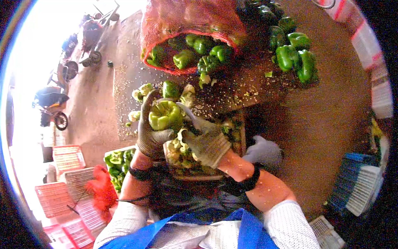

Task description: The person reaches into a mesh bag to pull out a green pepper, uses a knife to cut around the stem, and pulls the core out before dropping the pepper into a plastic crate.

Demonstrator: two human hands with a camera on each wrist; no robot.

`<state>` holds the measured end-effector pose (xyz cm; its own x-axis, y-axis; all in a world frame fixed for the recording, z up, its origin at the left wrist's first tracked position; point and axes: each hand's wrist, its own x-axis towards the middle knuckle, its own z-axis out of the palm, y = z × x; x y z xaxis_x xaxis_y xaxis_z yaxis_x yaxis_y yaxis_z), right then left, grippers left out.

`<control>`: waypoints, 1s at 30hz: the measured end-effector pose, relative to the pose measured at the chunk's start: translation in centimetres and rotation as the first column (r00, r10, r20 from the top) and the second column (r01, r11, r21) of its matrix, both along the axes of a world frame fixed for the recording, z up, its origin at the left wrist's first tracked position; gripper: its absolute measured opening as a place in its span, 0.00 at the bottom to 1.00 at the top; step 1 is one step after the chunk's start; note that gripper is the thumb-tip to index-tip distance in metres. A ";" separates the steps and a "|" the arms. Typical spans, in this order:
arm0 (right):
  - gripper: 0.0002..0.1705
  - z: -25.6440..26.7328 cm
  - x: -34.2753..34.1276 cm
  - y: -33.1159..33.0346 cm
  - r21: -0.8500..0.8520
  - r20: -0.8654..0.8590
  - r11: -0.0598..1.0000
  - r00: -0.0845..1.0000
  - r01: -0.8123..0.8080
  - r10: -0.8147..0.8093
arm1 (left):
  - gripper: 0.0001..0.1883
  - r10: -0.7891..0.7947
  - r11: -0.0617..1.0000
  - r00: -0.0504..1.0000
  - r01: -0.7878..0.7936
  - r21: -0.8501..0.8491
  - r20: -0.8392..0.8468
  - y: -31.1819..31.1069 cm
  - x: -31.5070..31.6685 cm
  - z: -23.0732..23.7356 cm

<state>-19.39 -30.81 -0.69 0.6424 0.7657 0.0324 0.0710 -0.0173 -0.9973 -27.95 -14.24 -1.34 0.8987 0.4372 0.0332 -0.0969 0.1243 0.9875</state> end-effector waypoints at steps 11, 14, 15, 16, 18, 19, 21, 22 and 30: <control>0.15 -3.7 -3.3 3.7 -0.108 0.207 0.989 0.975 0.099 -0.075 | 0.49 -0.013 0.678 0.999 0.037 0.734 -0.038 2.7 -0.2 0.4; 0.10 -5.6 -4.0 5.2 -0.279 0.591 0.954 0.803 0.111 0.079 | 0.47 0.089 0.810 0.995 -0.104 0.578 0.053 2.1 0.3 0.1; 0.08 -6.0 -4.1 5.8 -0.267 0.567 0.955 0.822 0.127 0.049 | 0.46 0.158 0.868 0.986 -0.162 0.470 0.048 2.1 0.4 0.2; 0.08 -5.9 -4.2 6.5 -0.255 0.542 0.956 0.840 0.143 0.019 | 0.45 0.229 0.906 0.973 -0.229 0.357 0.042 2.1 0.7 0.3; 0.09 -4.4 -4.2 7.0 -0.318 0.540 0.937 0.840 0.146 0.053 | 0.37 0.300 0.928 0.952 -0.277 -0.249 0.060 1.0 1.9 2.5; 0.13 -4.6 -4.6 7.1 -0.309 0.465 0.947 0.883 0.089 0.068 | 0.32 0.275 0.909 0.949 -0.205 -0.364 0.153 2.1 2.4 1.2; 0.24 -6.4 -6.0 6.6 -0.281 0.311 0.960 0.944 -0.021 0.111 | 0.30 0.251 0.795 0.953 -0.103 -0.598 0.170 4.4 2.7 -0.2; 0.29 -6.9 -6.3 6.3 -0.264 0.232 0.962 0.963 -0.074 0.138 | 0.32 0.172 0.799 0.965 -0.018 -0.600 0.200 5.7 2.5 -0.5; 0.46 -0.7 -0.8 3.1 -0.141 -0.016 0.989 0.999 0.035 -0.038 | 0.39 -0.147 0.827 0.978 0.204 -0.524 0.149 3.8 -1.1 -3.2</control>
<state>-20.15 -27.72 -1.41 0.6693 0.7380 -0.0863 0.0496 -0.1602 -0.9858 -29.10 -10.44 -4.55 0.9665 0.2475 -0.0676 -0.1150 0.6533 0.7483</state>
